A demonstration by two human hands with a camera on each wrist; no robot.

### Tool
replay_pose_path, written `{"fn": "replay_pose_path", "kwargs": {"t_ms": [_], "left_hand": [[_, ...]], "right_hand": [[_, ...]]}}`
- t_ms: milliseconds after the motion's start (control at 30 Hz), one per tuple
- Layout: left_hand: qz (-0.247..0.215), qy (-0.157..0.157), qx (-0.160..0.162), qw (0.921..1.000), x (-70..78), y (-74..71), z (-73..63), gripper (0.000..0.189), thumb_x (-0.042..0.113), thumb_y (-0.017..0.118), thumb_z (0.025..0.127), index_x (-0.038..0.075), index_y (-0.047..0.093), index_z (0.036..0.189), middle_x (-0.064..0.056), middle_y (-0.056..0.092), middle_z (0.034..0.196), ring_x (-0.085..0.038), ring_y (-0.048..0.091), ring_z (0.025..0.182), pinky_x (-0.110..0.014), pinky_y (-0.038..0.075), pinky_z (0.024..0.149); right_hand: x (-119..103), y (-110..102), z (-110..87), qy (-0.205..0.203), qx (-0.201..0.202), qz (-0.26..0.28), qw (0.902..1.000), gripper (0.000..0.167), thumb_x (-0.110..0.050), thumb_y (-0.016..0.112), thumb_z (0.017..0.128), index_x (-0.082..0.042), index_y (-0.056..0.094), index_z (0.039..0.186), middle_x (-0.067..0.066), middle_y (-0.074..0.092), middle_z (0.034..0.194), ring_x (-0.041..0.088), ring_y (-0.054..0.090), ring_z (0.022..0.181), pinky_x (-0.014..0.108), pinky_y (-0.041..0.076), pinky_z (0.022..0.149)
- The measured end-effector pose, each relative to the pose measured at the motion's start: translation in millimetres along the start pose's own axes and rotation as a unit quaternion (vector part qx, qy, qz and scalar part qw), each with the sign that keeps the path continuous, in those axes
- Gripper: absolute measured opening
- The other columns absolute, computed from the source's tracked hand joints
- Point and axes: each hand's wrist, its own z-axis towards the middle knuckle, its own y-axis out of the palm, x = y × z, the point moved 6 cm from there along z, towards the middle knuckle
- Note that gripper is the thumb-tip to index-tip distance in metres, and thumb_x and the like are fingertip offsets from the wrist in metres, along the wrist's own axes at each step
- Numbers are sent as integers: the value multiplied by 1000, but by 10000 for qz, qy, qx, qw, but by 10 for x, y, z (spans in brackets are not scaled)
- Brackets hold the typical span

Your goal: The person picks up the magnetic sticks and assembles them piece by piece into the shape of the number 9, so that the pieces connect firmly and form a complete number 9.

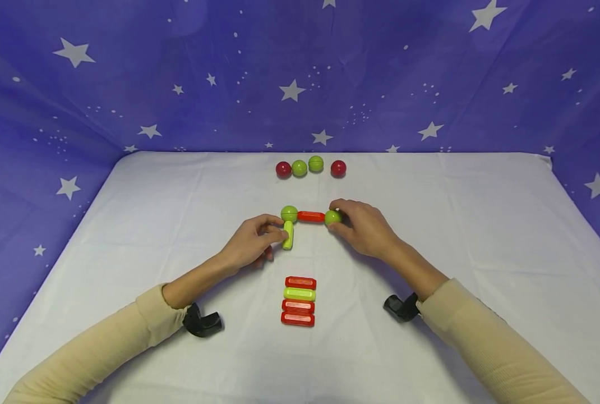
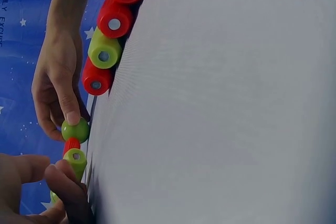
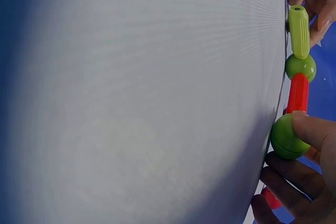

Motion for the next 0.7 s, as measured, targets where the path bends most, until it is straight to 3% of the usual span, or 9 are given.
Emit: {"fn": "replay_pose_path", "kwargs": {"t_ms": [333, 700], "left_hand": [[-411, 66, -56, 9991, 30, 27, -31, 40, 19, 64, 95, 3, 54, 131, -10, 62, 108, -16, 58, 54, -26, 45, 43], [-173, 38, 518, 9985, 12, -149, 82, 37, 20, 61, 96, 5, 54, 129, -8, 59, 107, -15, 48, 49, -25, 42, 44]], "right_hand": [[6, -4, -4, 3, 15, 46, 10000, 40, -16, 73, 90, -3, 62, 126, 13, 66, 119, 31, 58, 111, 54, 41, 100], [16, 3, -1, 29, 9, 85, 10000, 40, -17, 73, 90, -4, 63, 127, 12, 66, 118, 30, 59, 110, 54, 41, 100]]}}
